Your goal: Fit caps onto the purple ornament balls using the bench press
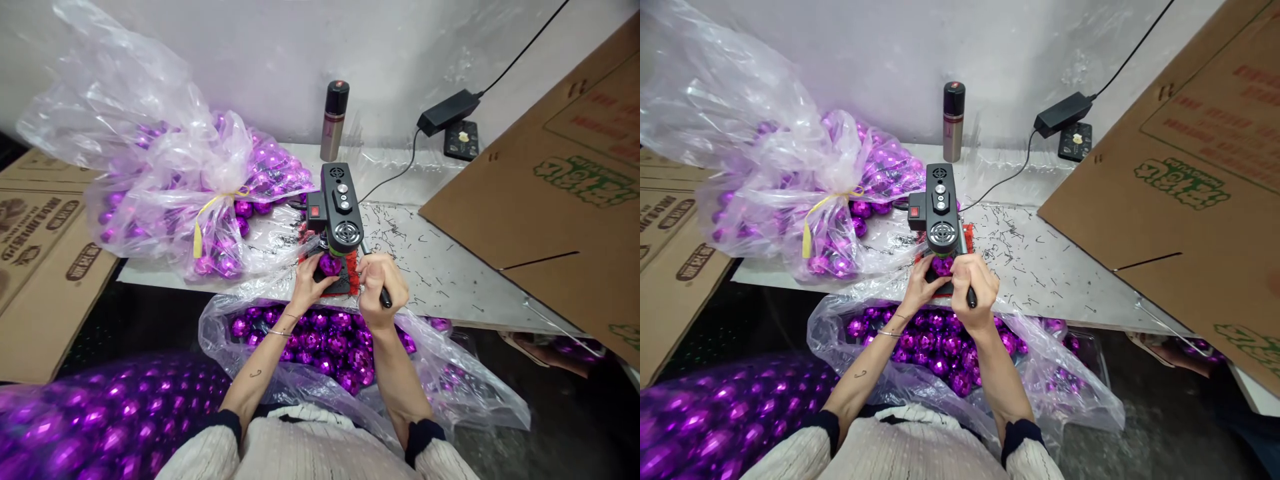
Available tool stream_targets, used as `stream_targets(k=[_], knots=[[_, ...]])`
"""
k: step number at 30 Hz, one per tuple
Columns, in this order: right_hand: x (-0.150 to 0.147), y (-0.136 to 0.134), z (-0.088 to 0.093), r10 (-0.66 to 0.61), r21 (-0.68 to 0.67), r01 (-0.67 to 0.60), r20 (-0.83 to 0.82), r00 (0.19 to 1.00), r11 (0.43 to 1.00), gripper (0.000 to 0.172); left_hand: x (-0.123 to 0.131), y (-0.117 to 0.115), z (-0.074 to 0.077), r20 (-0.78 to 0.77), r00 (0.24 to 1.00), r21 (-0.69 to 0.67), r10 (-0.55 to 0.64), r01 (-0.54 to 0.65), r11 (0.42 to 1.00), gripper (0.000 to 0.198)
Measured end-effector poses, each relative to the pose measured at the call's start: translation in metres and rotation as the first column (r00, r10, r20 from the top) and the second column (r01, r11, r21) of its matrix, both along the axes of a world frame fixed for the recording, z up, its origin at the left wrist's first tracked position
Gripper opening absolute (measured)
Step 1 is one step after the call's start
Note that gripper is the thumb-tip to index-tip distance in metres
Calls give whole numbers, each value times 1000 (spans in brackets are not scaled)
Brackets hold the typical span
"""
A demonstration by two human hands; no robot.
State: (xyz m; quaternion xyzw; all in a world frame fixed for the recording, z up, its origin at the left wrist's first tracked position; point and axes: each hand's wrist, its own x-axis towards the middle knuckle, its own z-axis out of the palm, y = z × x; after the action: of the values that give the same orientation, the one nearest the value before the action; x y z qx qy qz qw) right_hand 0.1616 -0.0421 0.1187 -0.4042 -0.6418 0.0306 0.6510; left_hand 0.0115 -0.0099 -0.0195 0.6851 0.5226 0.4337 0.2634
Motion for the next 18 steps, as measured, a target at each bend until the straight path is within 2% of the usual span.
stream_targets(k=[5,13,18], knots=[[1,-1,-12,-19,20,19,27,999,1000,31,1,-3,-6,-41,999,6,23,-23,1000,66],[-4,3,-56,-46,116,48,-19,999,992,36,1,-5,-8,-86,996,9,27,-26,1000,67],[-8,7,-67,-22,154,36,-93,995,987,38,1,-6,-8,-94,995,32,26,-24,999,69]])
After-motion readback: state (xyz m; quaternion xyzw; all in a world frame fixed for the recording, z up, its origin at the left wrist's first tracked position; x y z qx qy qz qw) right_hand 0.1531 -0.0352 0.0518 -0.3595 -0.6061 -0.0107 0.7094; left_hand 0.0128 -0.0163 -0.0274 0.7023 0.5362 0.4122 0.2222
